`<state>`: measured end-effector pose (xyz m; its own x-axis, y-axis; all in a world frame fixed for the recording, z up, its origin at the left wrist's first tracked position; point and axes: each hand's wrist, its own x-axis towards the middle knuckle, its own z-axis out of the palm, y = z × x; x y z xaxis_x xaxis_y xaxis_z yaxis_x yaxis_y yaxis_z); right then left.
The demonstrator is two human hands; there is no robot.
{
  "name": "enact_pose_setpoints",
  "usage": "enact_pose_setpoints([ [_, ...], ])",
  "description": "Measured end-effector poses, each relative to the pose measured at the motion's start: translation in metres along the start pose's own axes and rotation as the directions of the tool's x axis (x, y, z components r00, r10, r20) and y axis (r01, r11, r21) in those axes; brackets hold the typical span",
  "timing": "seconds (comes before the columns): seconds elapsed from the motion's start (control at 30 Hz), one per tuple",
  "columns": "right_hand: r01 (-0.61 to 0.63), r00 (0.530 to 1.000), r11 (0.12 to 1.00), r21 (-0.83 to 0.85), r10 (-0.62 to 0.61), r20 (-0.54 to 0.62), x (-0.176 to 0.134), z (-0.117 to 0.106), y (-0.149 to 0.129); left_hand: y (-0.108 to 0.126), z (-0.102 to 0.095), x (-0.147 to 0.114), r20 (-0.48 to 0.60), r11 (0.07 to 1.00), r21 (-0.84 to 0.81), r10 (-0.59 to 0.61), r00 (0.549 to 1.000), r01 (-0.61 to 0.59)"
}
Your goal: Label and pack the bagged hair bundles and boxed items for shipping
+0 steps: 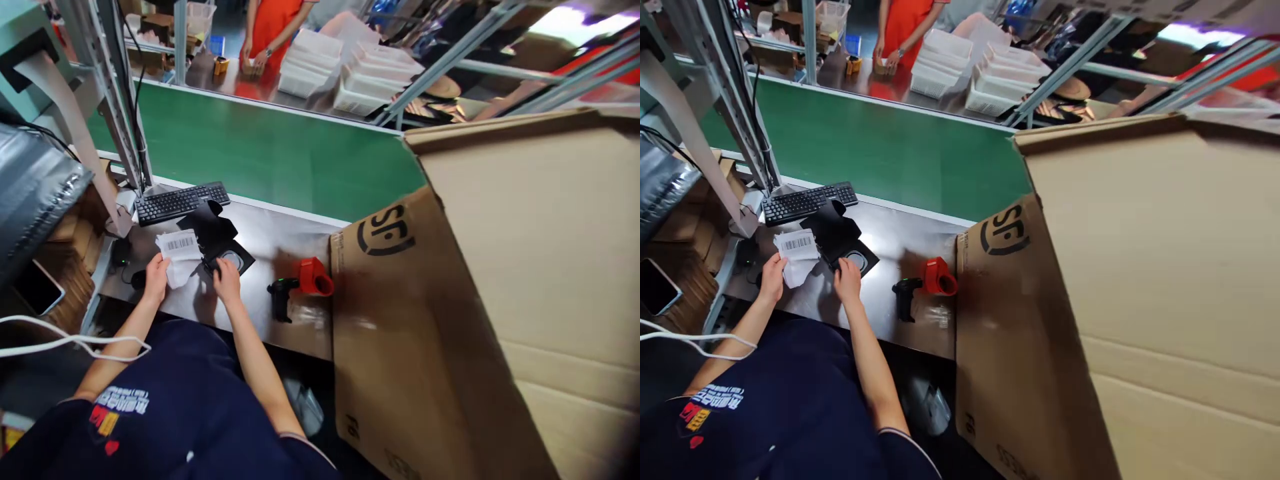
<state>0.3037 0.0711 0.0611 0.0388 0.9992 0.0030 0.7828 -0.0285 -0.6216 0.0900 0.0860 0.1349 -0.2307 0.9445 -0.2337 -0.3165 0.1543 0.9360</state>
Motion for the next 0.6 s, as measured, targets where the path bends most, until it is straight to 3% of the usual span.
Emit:
enact_pose_setpoints([
  [0.1,0.089,0.994,0.983,0.162,-0.099,0.053,-0.027,0.033,-0.027,0.006,-0.022,-0.005,-0.017,1.000,0.002,0.003,1.000,-0.003],
  [0.2,0.038,0.980,0.974,0.222,-0.080,0.184,-0.048,0.062,-0.044,0.007,-0.047,-0.007,-0.045,1.000,0.022,0.013,0.999,-0.012],
  [0.3,-0.056,0.977,0.976,0.209,0.011,0.212,-0.059,0.072,-0.039,0.003,-0.078,-0.001,-0.124,0.999,0.047,0.002,0.992,0.003],
  [0.4,-0.106,0.972,0.982,0.159,0.069,0.223,-0.063,0.072,-0.027,-0.002,-0.109,0.008,-0.282,0.996,0.062,-0.046,0.958,0.066],
  [0.5,-0.010,0.971,0.994,0.110,-0.016,0.240,-0.062,0.077,-0.039,0.003,-0.129,0.005,-0.373,0.995,0.056,-0.050,0.927,0.077],
  [0.6,0.252,0.940,0.967,0.037,-0.253,0.227,-0.049,0.087,-0.076,0.008,-0.133,-0.018,-0.411,0.999,0.031,-0.025,0.911,0.041],
])
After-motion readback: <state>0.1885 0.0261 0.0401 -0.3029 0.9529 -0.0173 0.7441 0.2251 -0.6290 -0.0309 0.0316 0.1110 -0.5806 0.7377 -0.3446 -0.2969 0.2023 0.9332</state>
